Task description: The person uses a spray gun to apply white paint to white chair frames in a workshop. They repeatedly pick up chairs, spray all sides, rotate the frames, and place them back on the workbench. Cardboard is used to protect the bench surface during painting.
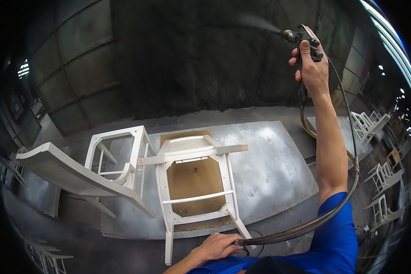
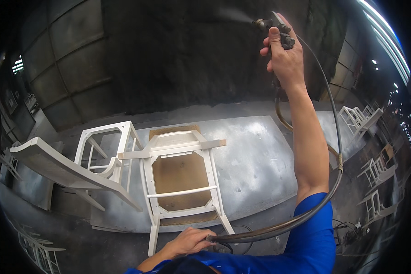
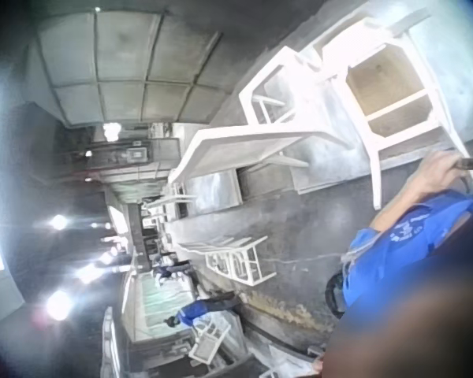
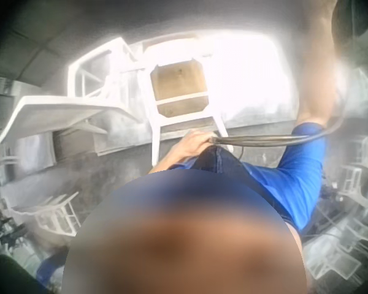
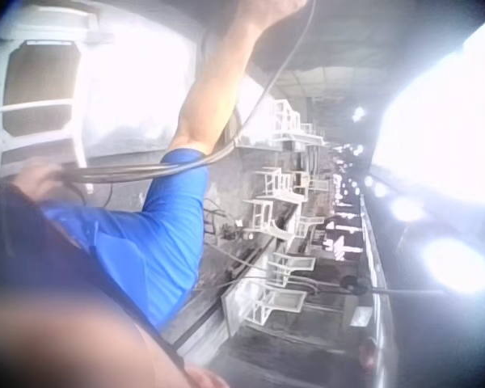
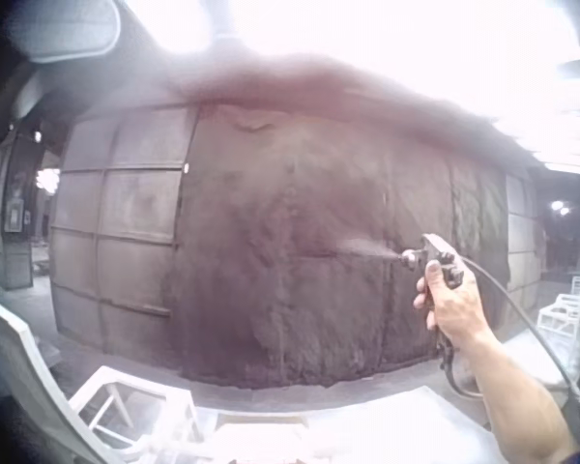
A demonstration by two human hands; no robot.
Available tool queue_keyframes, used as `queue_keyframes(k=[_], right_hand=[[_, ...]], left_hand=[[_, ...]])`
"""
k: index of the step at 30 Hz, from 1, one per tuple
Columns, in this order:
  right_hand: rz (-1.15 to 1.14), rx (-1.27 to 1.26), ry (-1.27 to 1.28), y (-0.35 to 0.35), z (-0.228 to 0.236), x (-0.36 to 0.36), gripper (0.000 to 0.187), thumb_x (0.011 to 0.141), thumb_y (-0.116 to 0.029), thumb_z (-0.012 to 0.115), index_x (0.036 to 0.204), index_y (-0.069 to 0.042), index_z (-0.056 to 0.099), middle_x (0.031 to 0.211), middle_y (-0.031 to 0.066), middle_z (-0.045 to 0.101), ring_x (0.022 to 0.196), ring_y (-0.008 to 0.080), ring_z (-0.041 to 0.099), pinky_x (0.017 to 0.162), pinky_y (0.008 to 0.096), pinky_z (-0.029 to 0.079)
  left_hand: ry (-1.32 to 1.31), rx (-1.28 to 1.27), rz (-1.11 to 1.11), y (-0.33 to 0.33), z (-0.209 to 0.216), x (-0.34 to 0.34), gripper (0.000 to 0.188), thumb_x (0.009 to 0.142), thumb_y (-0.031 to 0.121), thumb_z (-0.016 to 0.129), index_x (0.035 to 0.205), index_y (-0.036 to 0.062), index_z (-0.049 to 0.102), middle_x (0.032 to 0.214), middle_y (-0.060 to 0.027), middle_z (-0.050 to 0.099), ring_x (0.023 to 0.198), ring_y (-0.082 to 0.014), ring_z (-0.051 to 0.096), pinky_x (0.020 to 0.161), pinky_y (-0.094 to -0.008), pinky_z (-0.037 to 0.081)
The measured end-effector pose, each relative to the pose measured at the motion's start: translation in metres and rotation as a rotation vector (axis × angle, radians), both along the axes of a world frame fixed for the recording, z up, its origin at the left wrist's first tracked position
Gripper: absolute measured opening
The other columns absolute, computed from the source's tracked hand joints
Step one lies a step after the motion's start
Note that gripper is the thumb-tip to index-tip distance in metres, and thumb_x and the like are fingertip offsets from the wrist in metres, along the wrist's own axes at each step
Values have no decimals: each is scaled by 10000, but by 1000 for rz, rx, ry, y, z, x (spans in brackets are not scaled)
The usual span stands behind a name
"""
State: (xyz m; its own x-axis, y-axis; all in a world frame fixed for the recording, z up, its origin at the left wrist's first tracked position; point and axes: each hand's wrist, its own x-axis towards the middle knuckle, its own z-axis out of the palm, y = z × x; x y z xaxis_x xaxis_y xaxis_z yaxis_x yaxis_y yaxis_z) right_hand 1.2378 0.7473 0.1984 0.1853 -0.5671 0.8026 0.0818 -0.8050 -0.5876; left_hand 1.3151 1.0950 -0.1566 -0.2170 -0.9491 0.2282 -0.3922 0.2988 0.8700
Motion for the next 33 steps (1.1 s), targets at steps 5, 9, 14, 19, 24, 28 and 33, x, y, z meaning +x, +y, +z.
queue_keyframes(k=[5,9,14,19,24,28,33], right_hand=[[9,25,-31,-16,2,76,607,1032,-475,615,1518,-132,494,901,30,640,727,83,662,433,201,486],[-2,24,21,-23,-12,123,608,1031,-475,621,1518,-134,491,899,34,635,714,88,660,438,202,489],[22,95,238,-34,-69,190,576,1045,-459,606,1524,-157,498,926,25,654,761,84,671,463,207,494],[43,177,514,-48,-174,266,561,1027,-451,635,1516,-200,525,899,36,677,728,108,685,511,257,530],[42,297,800,-53,-279,330,562,1020,-433,610,1529,-215,516,691,84,655,587,169,640,555,359,532],[65,381,928,-66,-347,366,572,1012,-449,603,1512,-183,522,840,166,736,728,269,731,707,410,582],[-15,214,1069,-89,-415,387,559,999,-419,609,1495,-173,535,1171,277,717,1173,462,649,1032,493,502]], left_hand=[[1,-5,96,11,13,57,221,961,297,713,1090,122,675,808,-142,724,723,-381,695,615,-447,537],[89,-22,73,6,2,81,228,945,270,729,1089,102,671,795,-155,717,717,-381,698,617,-449,541],[100,3,115,9,-13,110,239,927,243,739,1088,82,665,783,-163,710,713,-379,702,605,-446,543],[146,23,227,21,-28,131,286,932,266,741,1098,48,658,765,-159,703,690,-367,705,587,-445,548],[147,109,376,41,-30,149,309,906,255,775,1099,32,684,779,-160,717,704,-336,728,616,-416,563],[143,60,494,48,-27,160,314,916,284,766,1034,11,663,825,-157,738,721,-328,737,602,-403,575],[167,107,526,38,-34,168,310,887,259,807,995,6,663,774,-171,714,720,-354,733,606,-432,561]])
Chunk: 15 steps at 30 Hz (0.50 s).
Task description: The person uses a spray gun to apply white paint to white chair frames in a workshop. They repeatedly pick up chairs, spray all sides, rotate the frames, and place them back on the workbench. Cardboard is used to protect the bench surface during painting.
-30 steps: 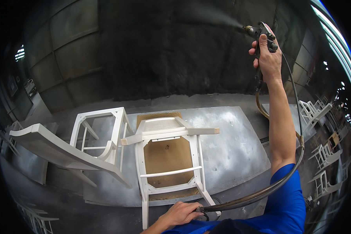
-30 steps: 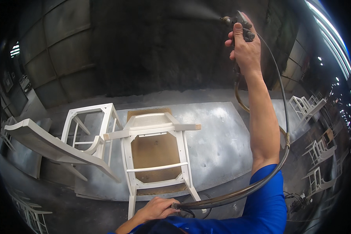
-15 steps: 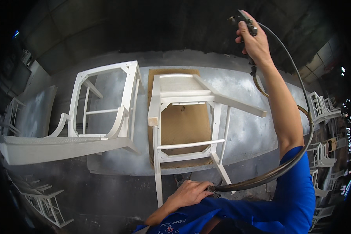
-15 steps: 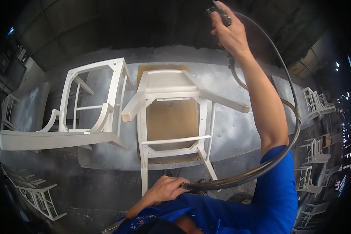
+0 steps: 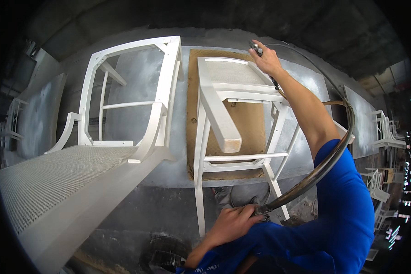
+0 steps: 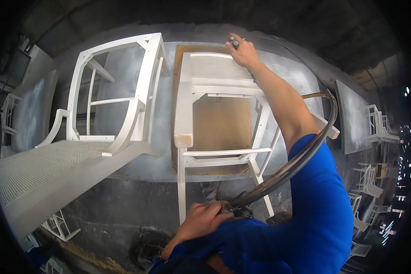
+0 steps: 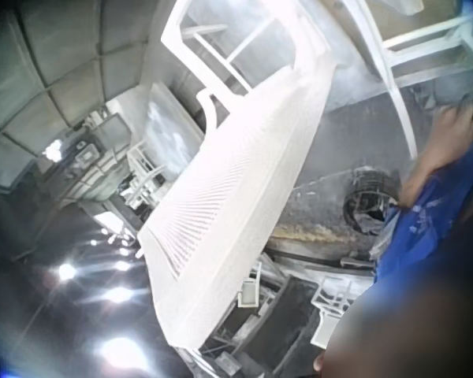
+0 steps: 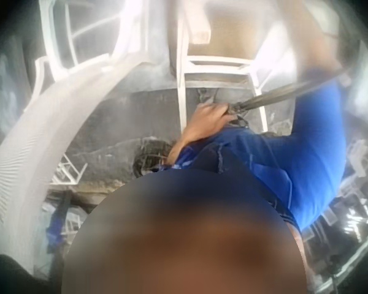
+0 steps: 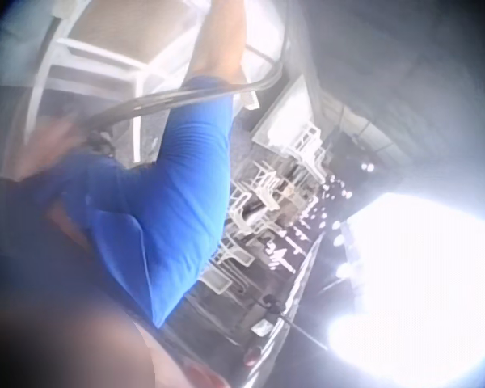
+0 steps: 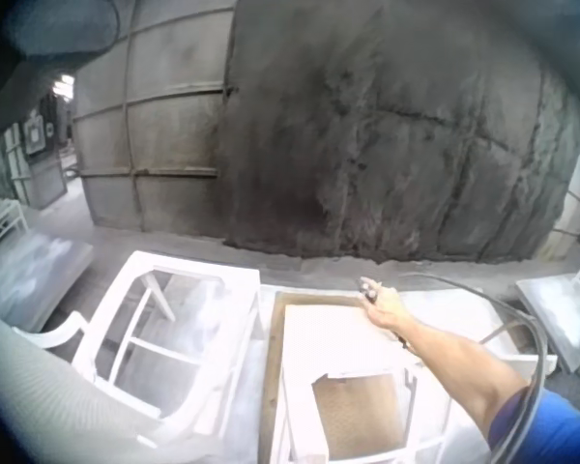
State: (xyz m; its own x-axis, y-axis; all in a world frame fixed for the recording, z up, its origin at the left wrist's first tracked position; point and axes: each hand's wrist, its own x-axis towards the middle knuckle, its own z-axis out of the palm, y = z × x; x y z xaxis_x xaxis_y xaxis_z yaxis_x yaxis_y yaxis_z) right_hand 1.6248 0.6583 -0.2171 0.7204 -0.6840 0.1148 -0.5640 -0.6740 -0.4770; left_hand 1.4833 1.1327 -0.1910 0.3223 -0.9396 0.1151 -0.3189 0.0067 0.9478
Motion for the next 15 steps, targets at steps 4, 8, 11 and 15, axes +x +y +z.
queue_keyframes(k=[4,8,11,15], right_hand=[[-26,-82,74,-23,-42,3,553,998,-423,618,1479,-158,552,1168,277,716,1153,463,658,1012,502,514],[-57,-146,139,-32,-68,6,532,1015,-440,604,1487,-201,554,937,229,749,760,339,746,784,447,582],[-49,-81,132,-20,-68,15,543,1006,-419,609,1483,-166,550,1049,252,746,987,415,723,883,480,570],[-37,158,79,12,-50,32,552,1006,-433,607,1495,-184,542,870,169,744,733,299,730,720,412,595]], left_hand=[[40,32,0,-4,-11,7,310,896,258,799,958,11,623,777,-178,712,727,-367,729,602,-442,556],[89,43,30,-4,-22,12,311,905,248,789,989,7,611,790,-183,713,729,-372,725,604,-451,553],[92,37,35,-4,-27,14,306,908,244,784,982,4,610,805,-188,715,740,-377,725,610,-459,552],[44,58,2,-5,-31,15,316,935,249,751,1046,-4,597,827,-157,708,736,-341,732,588,-426,567]])
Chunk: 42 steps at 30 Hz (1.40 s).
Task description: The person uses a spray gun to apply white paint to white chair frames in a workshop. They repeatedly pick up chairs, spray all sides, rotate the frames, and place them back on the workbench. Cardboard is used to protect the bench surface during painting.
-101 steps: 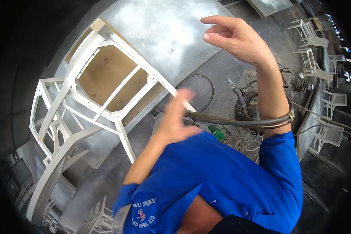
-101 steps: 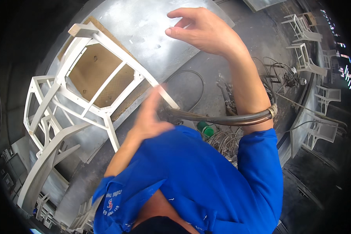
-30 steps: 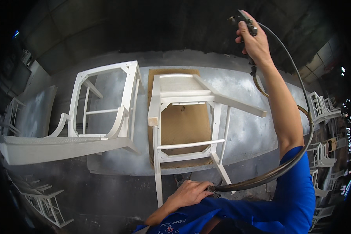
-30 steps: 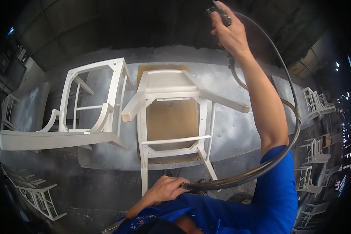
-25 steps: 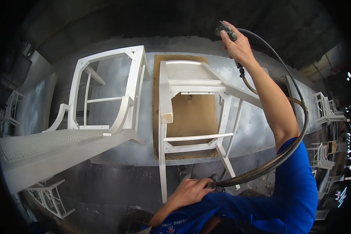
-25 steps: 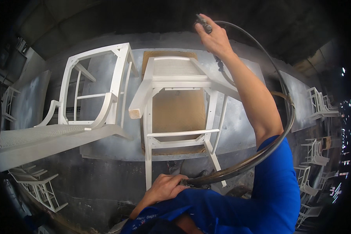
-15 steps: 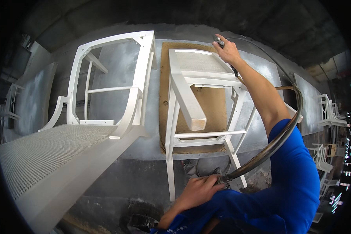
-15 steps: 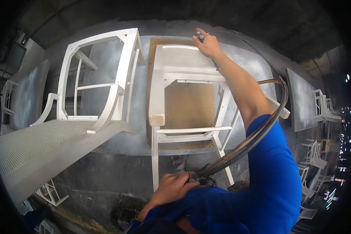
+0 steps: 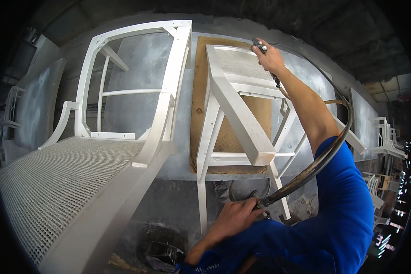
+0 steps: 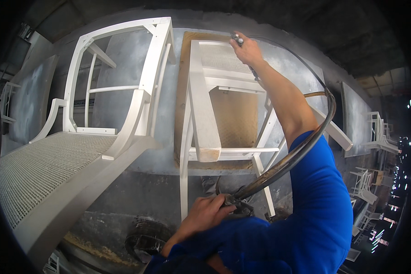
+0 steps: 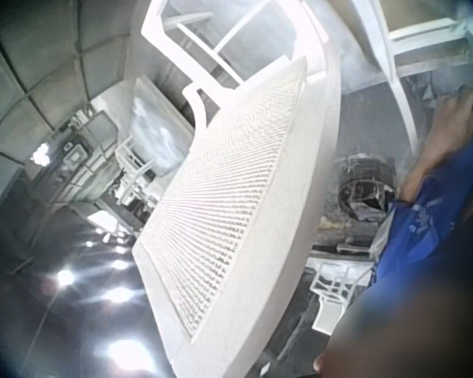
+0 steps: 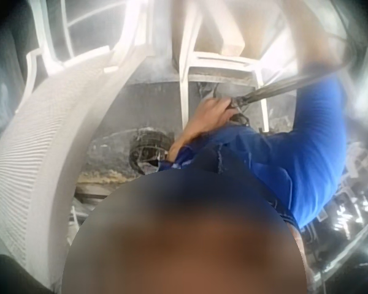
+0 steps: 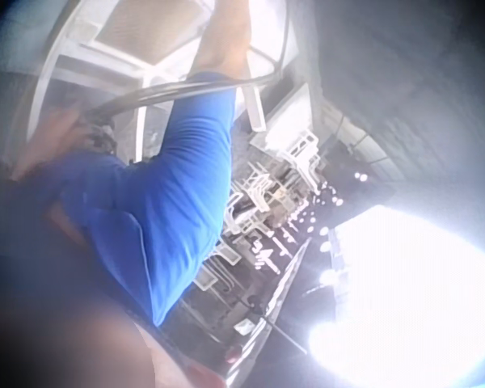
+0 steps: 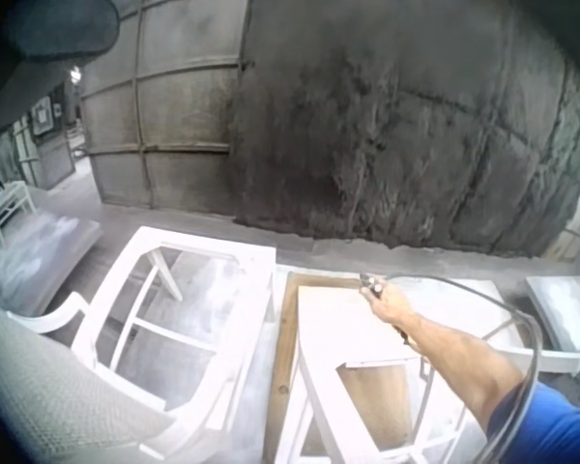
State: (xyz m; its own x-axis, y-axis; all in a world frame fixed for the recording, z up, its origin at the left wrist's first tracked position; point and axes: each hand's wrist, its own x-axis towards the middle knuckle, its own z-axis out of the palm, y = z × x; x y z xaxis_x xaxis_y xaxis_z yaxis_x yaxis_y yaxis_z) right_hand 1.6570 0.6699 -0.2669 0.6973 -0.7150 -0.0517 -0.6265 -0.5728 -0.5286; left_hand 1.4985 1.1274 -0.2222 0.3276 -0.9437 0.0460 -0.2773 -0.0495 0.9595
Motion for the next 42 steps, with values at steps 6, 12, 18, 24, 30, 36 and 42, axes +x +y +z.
queue_keyframes(k=[6,12,18,24,30,36,42], right_hand=[[114,70,-104,33,23,15,562,1007,-462,597,1516,-236,525,792,118,723,703,227,708,729,392,583],[171,31,-123,32,47,5,587,1007,-503,579,1535,-258,503,799,97,721,786,209,715,825,419,557],[140,123,-88,33,44,-3,598,1004,-508,578,1537,-247,500,780,102,704,686,226,692,735,399,577],[70,42,-57,29,47,-8,580,993,-500,589,1511,-248,527,899,168,744,725,284,729,756,419,588],[208,-383,-124,34,143,-54,533,1017,-478,603,1506,-278,531,897,205,711,867,307,719,787,441,580],[4,-153,-222,101,304,-195,494,1033,-269,622,1504,-158,521,823,40,626,753,136,612,645,320,521],[171,-136,-569,191,300,-357,563,1036,-291,625,1552,-120,481,899,9,642,744,66,626,481,173,447]], left_hand=[[-12,30,-3,-3,-2,-6,323,926,250,763,1049,-12,619,836,-171,717,748,-357,728,596,-438,562],[-6,26,10,-7,-1,-22,326,909,251,783,1018,-19,637,808,-189,715,745,-399,713,624,-469,555],[-27,51,-22,-9,-3,-35,323,912,252,780,1003,-24,637,778,-204,707,736,-412,708,614,-482,554],[-46,81,28,0,1,-41,336,912,254,783,1017,-31,639,741,-214,697,699,-411,704,589,-482,548],[-55,-106,-58,-9,12,-66,304,900,225,785,1063,3,656,798,-175,723,704,-368,717,598,-441,555],[-34,-227,-238,-18,14,-99,264,850,151,783,1072,67,667,909,-131,738,784,-329,731,649,-426,576],[-75,-272,-278,-13,20,-134,254,801,74,765,1041,83,684,982,-73,736,843,-303,728,677,-406,581]])
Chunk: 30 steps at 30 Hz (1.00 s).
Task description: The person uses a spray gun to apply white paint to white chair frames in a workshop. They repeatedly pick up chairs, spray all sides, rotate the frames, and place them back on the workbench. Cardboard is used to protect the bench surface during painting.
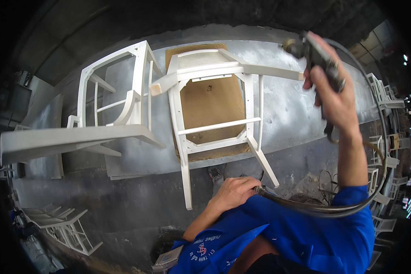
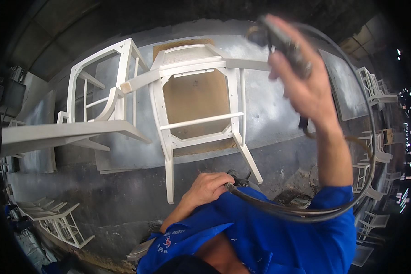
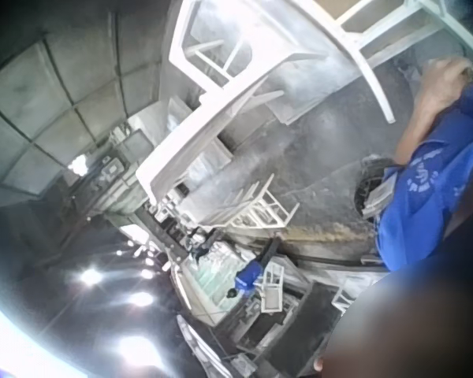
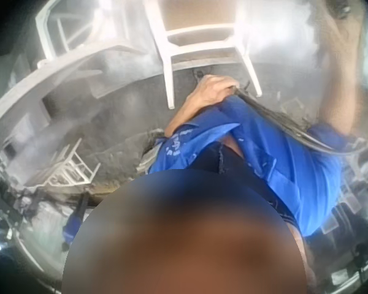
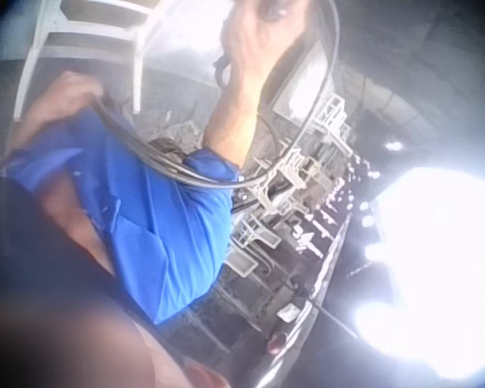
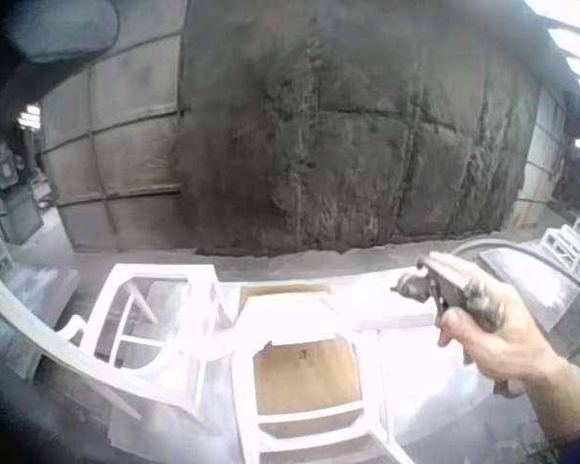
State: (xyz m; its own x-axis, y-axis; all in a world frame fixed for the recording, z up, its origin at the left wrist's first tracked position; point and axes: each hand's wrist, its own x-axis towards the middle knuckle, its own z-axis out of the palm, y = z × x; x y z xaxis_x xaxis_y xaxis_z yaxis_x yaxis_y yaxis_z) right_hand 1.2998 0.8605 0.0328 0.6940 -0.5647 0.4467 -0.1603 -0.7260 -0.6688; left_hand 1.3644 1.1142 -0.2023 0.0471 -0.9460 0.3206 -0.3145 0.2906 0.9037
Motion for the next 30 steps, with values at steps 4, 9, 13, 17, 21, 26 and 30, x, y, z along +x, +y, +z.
queue_keyframes(k=[4,9,13,17,21,26,30], right_hand=[[-49,268,144,31,-52,-72,543,977,-103,663,1504,-115,537,1259,184,729,1082,225,700,948,350,527],[-174,121,176,24,-102,-94,492,968,-142,671,1448,-90,575,1200,261,718,1102,426,700,954,400,533],[-80,139,121,28,-122,-87,476,976,-190,667,1437,-107,584,1113,246,744,1045,428,712,912,406,547],[30,231,87,53,-123,-71,463,991,-234,669,1439,-147,590,1077,225,757,991,395,735,881,412,556],[105,278,1,77,-116,-59,473,994,-262,678,1447,-159,586,1065,221,759,939,349,744,878,397,557],[-71,248,78,94,-107,-76,476,999,-250,672,1461,-180,580,1106,180,769,954,296,744,876,381,552],[-212,164,27,119,-96,-120,503,998,-199,663,1490,-178,559,1014,141,771,798,227,720,816,350,558]], left_hand=[[-39,75,13,22,9,-44,278,786,32,755,1052,80,692,1012,-77,742,902,-315,727,733,-407,581],[-38,142,143,63,16,-114,267,798,25,752,1052,77,688,1001,-91,743,884,-327,727,720,-409,582],[-63,215,208,92,17,-159,251,817,19,747,1052,80,684,993,-99,743,859,-331,730,697,-399,583],[-90,231,241,115,20,-177,244,833,34,744,1062,83,677,999,-97,744,847,-336,731,690,-408,586],[-132,235,241,134,23,-171,250,841,52,740,1080,79,676,1020,-95,747,853,-346,730,701,-427,592],[-102,234,200,170,22,-152,208,862,59,733,1064,75,687,1023,-95,749,865,-346,734,720,-425,597],[-95,212,169,191,21,-134,185,871,59,729,1051,74,691,1012,-95,751,873,-342,736,726,-420,599]])
